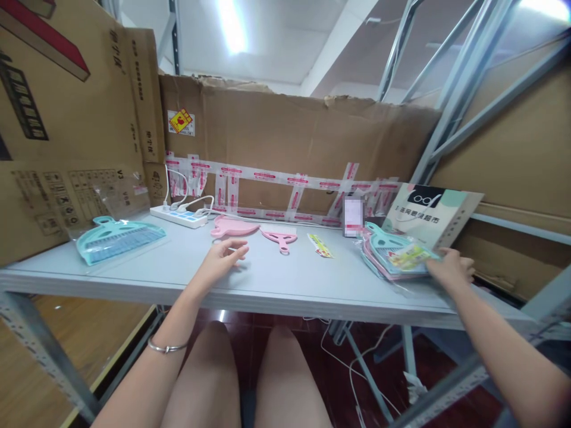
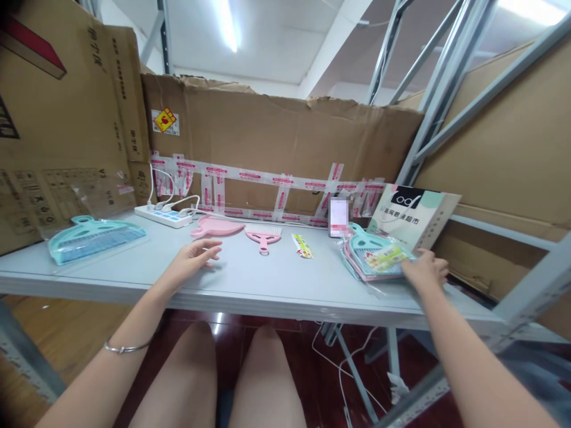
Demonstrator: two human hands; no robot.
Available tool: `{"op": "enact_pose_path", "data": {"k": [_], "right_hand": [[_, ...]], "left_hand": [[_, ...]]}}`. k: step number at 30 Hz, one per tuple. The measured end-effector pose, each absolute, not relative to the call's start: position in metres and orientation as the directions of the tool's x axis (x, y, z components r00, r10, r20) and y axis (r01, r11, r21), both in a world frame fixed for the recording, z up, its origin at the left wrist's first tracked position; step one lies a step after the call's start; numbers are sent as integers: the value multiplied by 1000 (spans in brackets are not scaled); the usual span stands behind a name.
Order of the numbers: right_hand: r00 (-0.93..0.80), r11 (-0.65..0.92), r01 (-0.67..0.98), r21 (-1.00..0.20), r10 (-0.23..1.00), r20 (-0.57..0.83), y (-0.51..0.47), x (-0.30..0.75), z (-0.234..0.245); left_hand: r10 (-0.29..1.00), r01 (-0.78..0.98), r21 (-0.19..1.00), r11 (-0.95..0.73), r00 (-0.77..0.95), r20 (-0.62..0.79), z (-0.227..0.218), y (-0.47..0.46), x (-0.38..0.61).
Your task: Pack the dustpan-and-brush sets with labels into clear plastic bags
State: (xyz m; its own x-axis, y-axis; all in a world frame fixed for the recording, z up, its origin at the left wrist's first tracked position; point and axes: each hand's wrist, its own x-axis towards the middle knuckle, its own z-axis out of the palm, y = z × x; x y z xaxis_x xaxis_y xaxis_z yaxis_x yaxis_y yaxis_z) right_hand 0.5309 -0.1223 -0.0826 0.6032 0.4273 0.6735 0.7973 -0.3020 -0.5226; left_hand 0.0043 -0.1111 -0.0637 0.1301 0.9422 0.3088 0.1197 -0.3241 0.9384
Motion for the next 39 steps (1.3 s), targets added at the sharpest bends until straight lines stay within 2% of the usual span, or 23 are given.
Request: {"op": "enact_pose_path", "data": {"k": [3, 9, 14, 21, 30, 34, 39], "right_hand": [[682, -400, 727, -558, 329, 653, -114, 514, -95], [645, -369, 756, -541, 276, 713, -121, 495, -93], [653, -291, 751, -593, 191, 733, -127, 493, -86], [683, -132, 719, -683, -53, 729, -133, 499, -78], [742, 60, 632, -772, -334, 581, -137, 518, -79], [751, 102, 619, -778, -366, 550, -148, 516, -72], [730, 141, 672, -727, -295, 617, -159, 497, -56]], "left_hand": [[938, 131, 931, -340, 123, 325, -66, -109, 4], [920, 164, 906, -390, 102, 378, -68, -108, 3], [915, 167, 900, -403, 73, 397, -66, -110, 3], [909, 116, 903, -413, -9, 417, -66, -108, 1], [898, 125, 892, -435, -17, 440, -66, -106, 1], [878, 116, 877, -467, -59, 475, -67, -109, 1], [841, 67, 856, -512, -160, 516, -64, -106, -1]]}}
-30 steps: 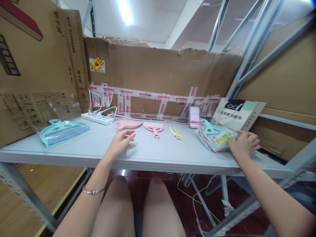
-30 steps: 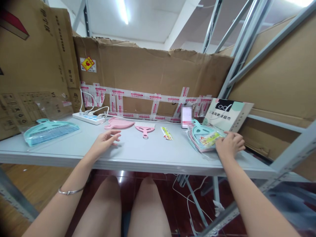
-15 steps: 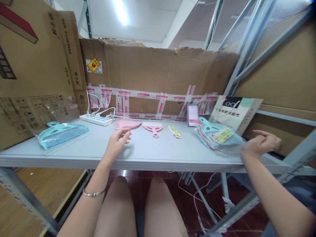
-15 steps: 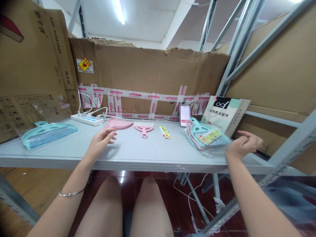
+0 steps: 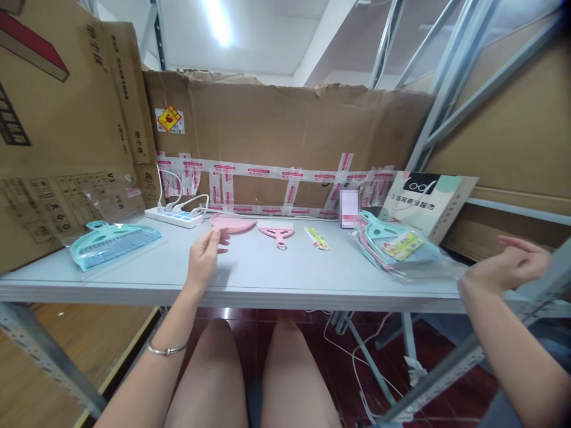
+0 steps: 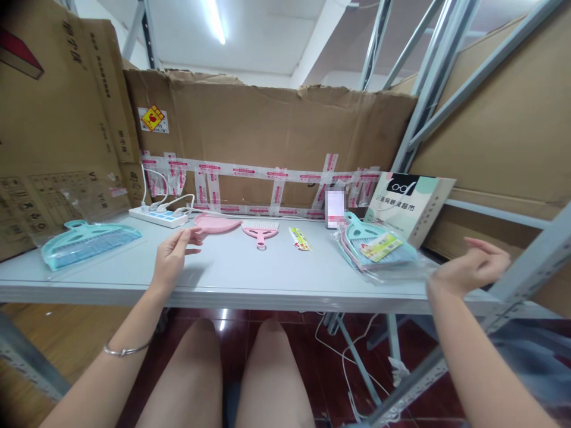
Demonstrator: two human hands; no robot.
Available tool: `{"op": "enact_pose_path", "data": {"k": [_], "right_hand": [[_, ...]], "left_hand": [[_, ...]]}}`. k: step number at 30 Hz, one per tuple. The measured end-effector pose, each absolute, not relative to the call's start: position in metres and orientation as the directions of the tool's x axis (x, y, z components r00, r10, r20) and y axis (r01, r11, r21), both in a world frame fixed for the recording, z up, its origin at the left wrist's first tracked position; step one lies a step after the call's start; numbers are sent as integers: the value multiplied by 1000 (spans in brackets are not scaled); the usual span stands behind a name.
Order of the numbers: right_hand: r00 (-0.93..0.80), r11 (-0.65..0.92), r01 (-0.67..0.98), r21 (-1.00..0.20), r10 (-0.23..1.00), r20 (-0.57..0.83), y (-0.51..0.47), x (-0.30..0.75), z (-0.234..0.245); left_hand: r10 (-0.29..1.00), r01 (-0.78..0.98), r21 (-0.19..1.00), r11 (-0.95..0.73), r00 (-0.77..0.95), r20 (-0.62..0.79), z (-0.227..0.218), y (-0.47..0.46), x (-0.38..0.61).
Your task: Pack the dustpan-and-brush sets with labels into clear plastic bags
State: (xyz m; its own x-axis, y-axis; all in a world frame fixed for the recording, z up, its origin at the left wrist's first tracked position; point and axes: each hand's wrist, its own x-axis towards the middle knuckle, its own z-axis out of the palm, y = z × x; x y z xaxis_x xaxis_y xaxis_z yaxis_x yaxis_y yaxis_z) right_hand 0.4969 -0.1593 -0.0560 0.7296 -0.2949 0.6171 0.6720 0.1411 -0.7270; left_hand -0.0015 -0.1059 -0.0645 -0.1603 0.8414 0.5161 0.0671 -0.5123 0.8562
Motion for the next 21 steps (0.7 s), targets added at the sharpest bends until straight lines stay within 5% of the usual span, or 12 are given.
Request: {"op": "enact_pose_path", "data": {"k": [3, 5, 8, 11, 21], "right_hand": [[690, 178, 724, -667, -182, 700, -154, 474, -48], [643, 204, 760, -617, -92, 760, -146, 456, -46], [559, 240, 801, -549, 31, 829, -132, 428, -48], [489, 266, 819, -509, 141, 861, -121, 407, -55], [375, 340, 825, -450, 265, 888, -116, 393, -76]], "left_hand": [[823, 161, 846, -508, -199, 532, -52, -90, -9], [817, 441, 759, -479, -92, 569, -42, -78, -15], [900, 893, 369, -257, 82, 428, -33, -66, -19], [961, 987, 150, -49, 5, 278, -39, -62, -18], [886, 970, 218, -105, -8, 464, -43, -53, -39]]}}
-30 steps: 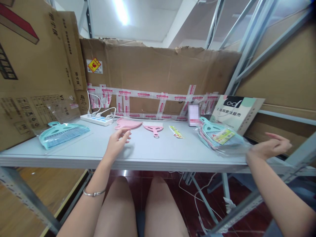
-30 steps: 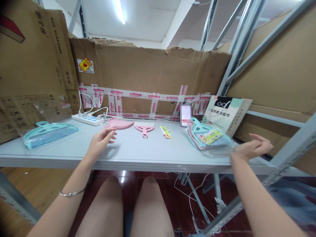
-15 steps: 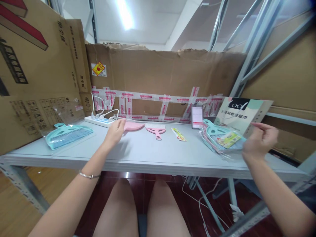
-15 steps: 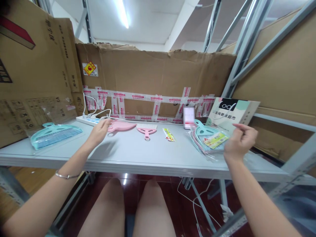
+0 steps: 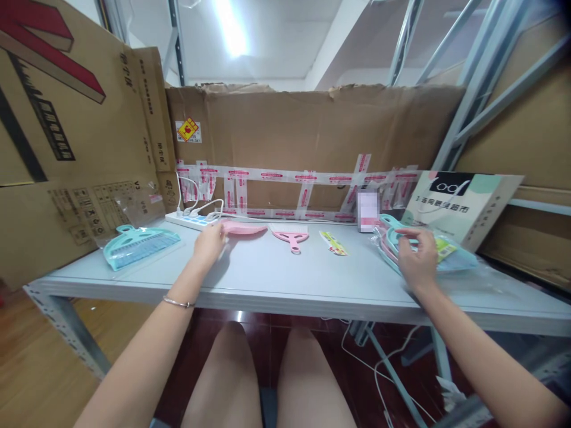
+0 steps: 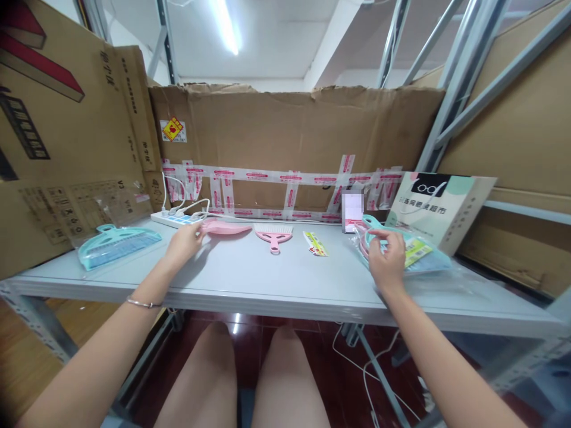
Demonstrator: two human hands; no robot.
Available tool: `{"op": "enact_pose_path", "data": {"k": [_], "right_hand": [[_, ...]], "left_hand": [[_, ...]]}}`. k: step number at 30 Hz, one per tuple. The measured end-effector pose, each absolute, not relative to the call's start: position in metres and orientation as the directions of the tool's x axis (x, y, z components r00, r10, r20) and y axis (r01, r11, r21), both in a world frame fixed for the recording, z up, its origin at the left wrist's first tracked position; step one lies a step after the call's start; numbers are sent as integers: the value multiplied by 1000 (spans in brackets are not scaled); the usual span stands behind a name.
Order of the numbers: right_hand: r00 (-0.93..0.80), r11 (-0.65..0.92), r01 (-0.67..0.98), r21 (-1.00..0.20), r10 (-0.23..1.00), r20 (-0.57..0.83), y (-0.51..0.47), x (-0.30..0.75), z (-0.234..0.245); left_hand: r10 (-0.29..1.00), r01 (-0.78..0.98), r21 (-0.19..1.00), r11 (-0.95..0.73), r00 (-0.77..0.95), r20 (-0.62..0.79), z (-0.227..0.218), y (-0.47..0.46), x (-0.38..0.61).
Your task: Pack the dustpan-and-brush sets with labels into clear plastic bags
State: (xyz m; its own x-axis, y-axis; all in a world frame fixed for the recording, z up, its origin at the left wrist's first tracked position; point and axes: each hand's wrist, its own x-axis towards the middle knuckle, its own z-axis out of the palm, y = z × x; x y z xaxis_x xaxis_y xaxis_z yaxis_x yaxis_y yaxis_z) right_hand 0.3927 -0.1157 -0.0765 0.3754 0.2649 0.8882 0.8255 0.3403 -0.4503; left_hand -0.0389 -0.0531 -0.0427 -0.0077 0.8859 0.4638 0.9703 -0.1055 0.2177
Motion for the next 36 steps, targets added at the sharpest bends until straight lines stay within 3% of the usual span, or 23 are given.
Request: {"op": "enact_pose_path", "data": {"k": [4, 8, 11, 14, 18, 21, 23, 26, 29, 33, 36], "right_hand": [[315, 402, 822, -404, 270, 910, -119, 381, -72], [208, 491, 795, -356, 332, 920, -115, 352, -63], [117, 549, 769, -327, 382, 917, -110, 319, -52], [-18, 634, 703, -323, 470, 883, -110, 282, -32], [-195, 658, 592, -466, 677, 709, -118, 244, -3], [-306, 540, 527, -656, 841, 447, -122, 232, 8], [-283, 429, 463, -775, 901, 330, -124, 230, 6], [-64, 308, 369, -877, 950, 307, -123, 230, -5], [81, 246, 388, -888, 951, 298, -116, 230, -18], [74, 187, 489, -852, 965, 253, -101, 227, -36], [33, 161, 583, -796, 975, 221, -87, 223, -51]], "left_hand": [[790, 941, 295, -165, -53, 611, -19, -69, -65], [673, 757, 470, -454, -54, 737, 17, -89, -86], [680, 523, 533, -665, 131, 721, 44, -97, -82], [667, 287, 603, -744, 378, 642, 63, -97, -63], [565, 96, 701, -707, 672, 478, 75, -88, -29], [474, -16, 793, -609, 794, 380, 70, -77, -7], [493, -78, 848, -524, 784, 377, 60, -69, 3], [655, -54, 914, -402, 681, 329, 36, -58, 8], [732, 65, 945, -320, 650, 203, 10, -53, 6], [757, 225, 909, -352, 640, 135, -12, -53, 4], [852, 455, 786, -419, 496, 167, -22, -52, 5]]}}
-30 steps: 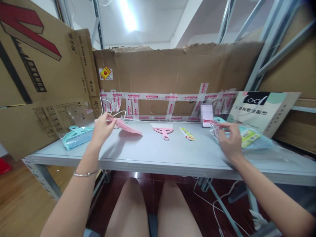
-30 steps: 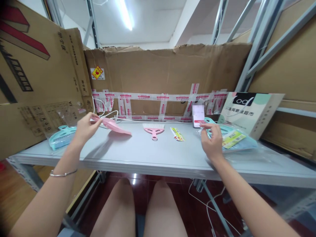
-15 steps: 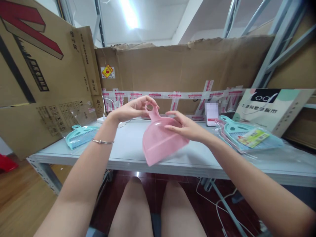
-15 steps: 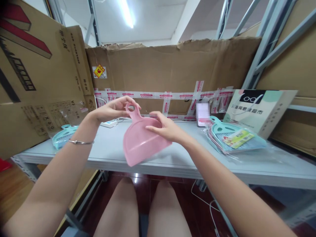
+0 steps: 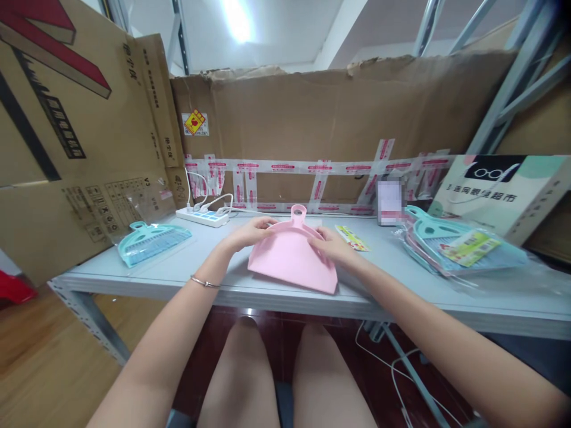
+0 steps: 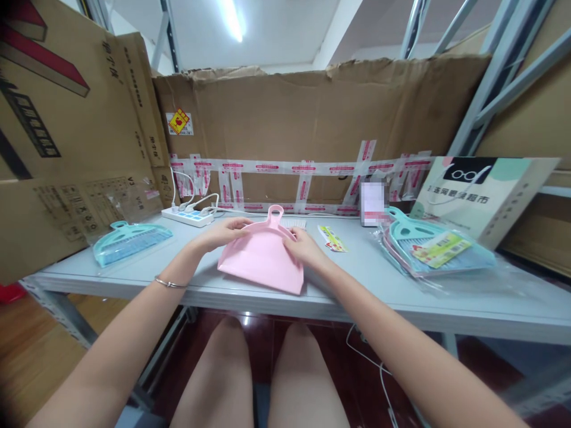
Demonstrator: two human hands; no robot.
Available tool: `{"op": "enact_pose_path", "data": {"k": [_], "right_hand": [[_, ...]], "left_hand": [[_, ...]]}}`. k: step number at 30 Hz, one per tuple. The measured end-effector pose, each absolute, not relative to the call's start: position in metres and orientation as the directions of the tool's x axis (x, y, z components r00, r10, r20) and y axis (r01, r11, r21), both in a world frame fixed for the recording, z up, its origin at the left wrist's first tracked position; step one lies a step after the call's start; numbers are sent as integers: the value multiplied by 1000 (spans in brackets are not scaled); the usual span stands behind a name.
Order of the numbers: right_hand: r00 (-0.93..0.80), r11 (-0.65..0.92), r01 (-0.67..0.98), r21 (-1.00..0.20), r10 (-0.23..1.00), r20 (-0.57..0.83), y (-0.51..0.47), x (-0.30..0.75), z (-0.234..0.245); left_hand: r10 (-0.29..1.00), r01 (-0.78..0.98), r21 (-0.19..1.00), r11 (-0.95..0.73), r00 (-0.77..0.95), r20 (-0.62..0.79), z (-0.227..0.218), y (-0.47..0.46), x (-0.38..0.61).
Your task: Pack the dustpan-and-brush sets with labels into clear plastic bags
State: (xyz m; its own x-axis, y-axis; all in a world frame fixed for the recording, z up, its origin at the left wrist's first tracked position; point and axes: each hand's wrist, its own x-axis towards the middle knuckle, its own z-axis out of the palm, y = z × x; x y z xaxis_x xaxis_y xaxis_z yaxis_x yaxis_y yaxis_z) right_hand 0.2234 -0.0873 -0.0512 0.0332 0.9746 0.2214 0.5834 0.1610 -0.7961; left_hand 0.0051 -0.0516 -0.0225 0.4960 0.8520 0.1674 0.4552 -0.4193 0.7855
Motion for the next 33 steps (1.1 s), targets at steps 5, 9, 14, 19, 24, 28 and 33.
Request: {"op": "enact_pose_path", "data": {"k": [5, 9, 14, 19, 24, 28, 33], "right_hand": [[-21, 156, 701, -696, 980, 199, -63, 218, -66], [-63, 175, 748, -640, 979, 194, -49, 217, -66], [-73, 187, 772, -607, 975, 209, -54, 217, -68], [-142, 276, 746, -606, 955, 260, -64, 228, -61], [-234, 368, 764, -530, 923, 304, -58, 250, -55], [-421, 491, 797, -351, 869, 261, -49, 259, -55], [-551, 558, 830, -19, 823, 137, -47, 255, -51]], "left_hand": [[925, 659, 651, -377, 307, 225, -39, -43, 11], [931, 716, 595, -365, 279, 236, -48, -37, 12], [929, 756, 540, -369, 287, 232, -49, -35, 7], [934, 775, 522, -357, 281, 221, -48, -34, -6], [912, 741, 531, -411, 341, 229, -50, -27, -15], [895, 706, 552, -444, 378, 236, -43, -19, -22], [912, 620, 701, -351, 397, 106, -31, -9, -36]]}}
